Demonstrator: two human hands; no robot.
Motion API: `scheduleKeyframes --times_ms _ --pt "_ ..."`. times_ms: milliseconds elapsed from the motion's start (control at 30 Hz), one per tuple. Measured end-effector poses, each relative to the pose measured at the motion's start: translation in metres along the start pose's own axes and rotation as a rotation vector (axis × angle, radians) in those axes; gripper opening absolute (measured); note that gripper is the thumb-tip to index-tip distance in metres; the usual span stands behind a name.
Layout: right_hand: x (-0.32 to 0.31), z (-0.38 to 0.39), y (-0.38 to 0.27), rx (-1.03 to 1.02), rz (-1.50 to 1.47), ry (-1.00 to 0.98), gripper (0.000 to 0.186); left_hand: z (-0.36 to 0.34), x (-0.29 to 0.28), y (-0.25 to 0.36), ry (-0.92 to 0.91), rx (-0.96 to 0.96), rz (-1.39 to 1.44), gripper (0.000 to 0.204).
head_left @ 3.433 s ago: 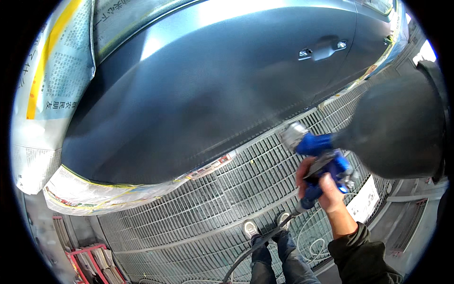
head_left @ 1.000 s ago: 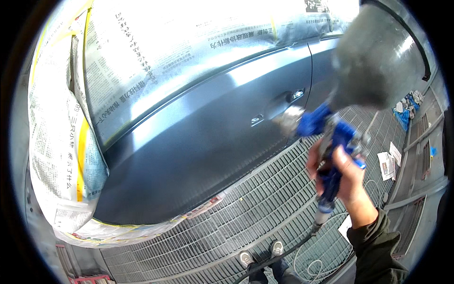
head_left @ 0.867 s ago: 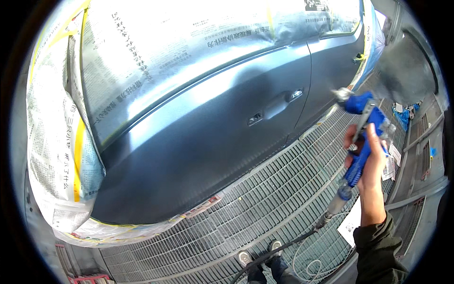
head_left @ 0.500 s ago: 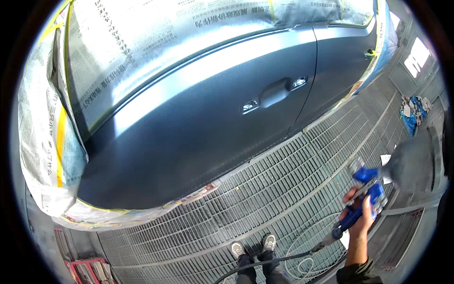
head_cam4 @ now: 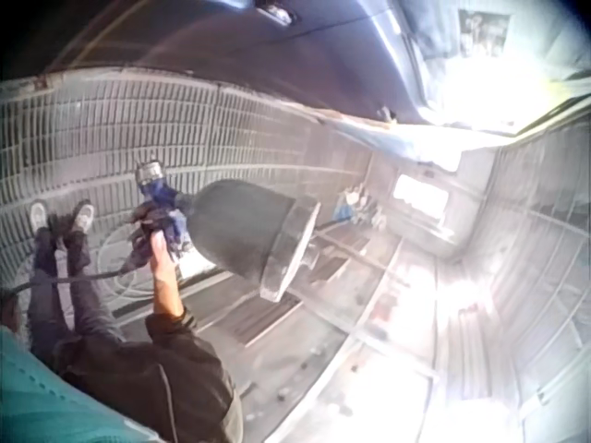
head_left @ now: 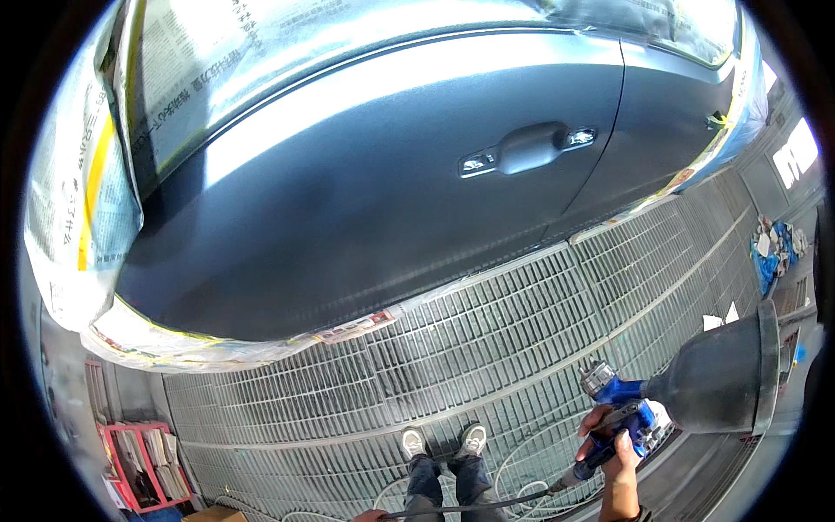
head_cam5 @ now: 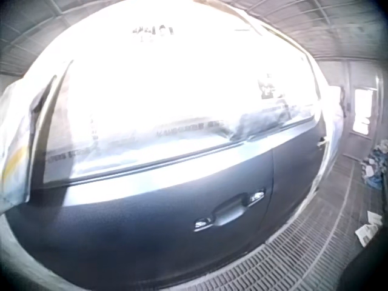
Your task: The person wipes the rear quarter panel and door of a blue car with a white cloth, then uses a spray gun to apply a coat of paint. The surrounding areas are masked with newspaper and tape.
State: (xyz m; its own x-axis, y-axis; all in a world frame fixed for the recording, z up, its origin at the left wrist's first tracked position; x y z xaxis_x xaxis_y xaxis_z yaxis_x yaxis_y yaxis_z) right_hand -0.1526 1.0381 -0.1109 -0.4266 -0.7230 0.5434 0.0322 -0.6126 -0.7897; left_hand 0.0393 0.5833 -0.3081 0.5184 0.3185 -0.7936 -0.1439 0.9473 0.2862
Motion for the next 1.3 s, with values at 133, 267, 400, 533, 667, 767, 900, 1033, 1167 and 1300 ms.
scheduleKeyframes --times_ms 133,267,400,533,667,767,900,1033,1167,1300 --pt "-0.001 0.002 0.007 0.034 -0.037 -0.009 0.080 -0.001 0.014 0.038 -0.338 -0.025 0.083 0.031" --pt "0.002 0.011 0.019 0.105 -0.051 0.025 0.060 0.006 0.118 0.042 -0.267 0.341 0.033 0.026" --pt "0.005 0.021 0.035 0.137 -0.045 -0.028 0.055 -0.037 -0.053 0.198 -0.473 0.378 0.398 0.026" --pt "-0.007 0.034 0.059 0.186 -0.009 -0.050 0.057 -0.053 -0.041 0.252 -0.274 0.712 0.870 0.030" --pt "0.003 0.038 0.066 0.132 -0.012 0.018 0.062 -0.059 -0.064 0.279 -0.384 0.696 0.914 0.034" --pt "0.018 0.033 0.065 0.109 0.011 -0.043 0.063 -0.062 -0.058 0.274 -0.222 0.766 1.013 0.031" --pt "0.033 0.036 0.076 0.178 -0.008 -0.070 0.067 -0.063 -0.082 0.263 -0.170 0.637 1.069 0.027" --pt "0.053 0.044 0.090 0.208 -0.093 -0.065 0.073 -0.070 -0.069 0.242 -0.169 0.597 1.002 0.023" --pt "0.075 0.047 0.105 0.243 -0.131 -0.143 0.081 -0.070 -0.083 0.220 -0.162 0.539 1.097 0.020" --pt "0.084 0.059 0.116 0.263 -0.092 0.003 0.076 -0.064 -0.093 0.183 -0.574 0.634 1.353 0.043"
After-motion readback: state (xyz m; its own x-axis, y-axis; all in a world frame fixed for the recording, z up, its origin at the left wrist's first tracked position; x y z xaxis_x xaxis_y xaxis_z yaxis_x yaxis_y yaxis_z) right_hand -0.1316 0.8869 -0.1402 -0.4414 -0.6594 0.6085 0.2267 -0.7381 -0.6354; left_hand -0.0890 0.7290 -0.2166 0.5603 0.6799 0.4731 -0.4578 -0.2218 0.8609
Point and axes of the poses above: each hand's wrist, its own z-axis away from the middle knuckle, its own x-axis out of the palm, y = z × x, the point moved 4 cm from there along -z, towards the middle knuckle, and after that the axes turned 13 degrees about -z, right-handed, at the moved point
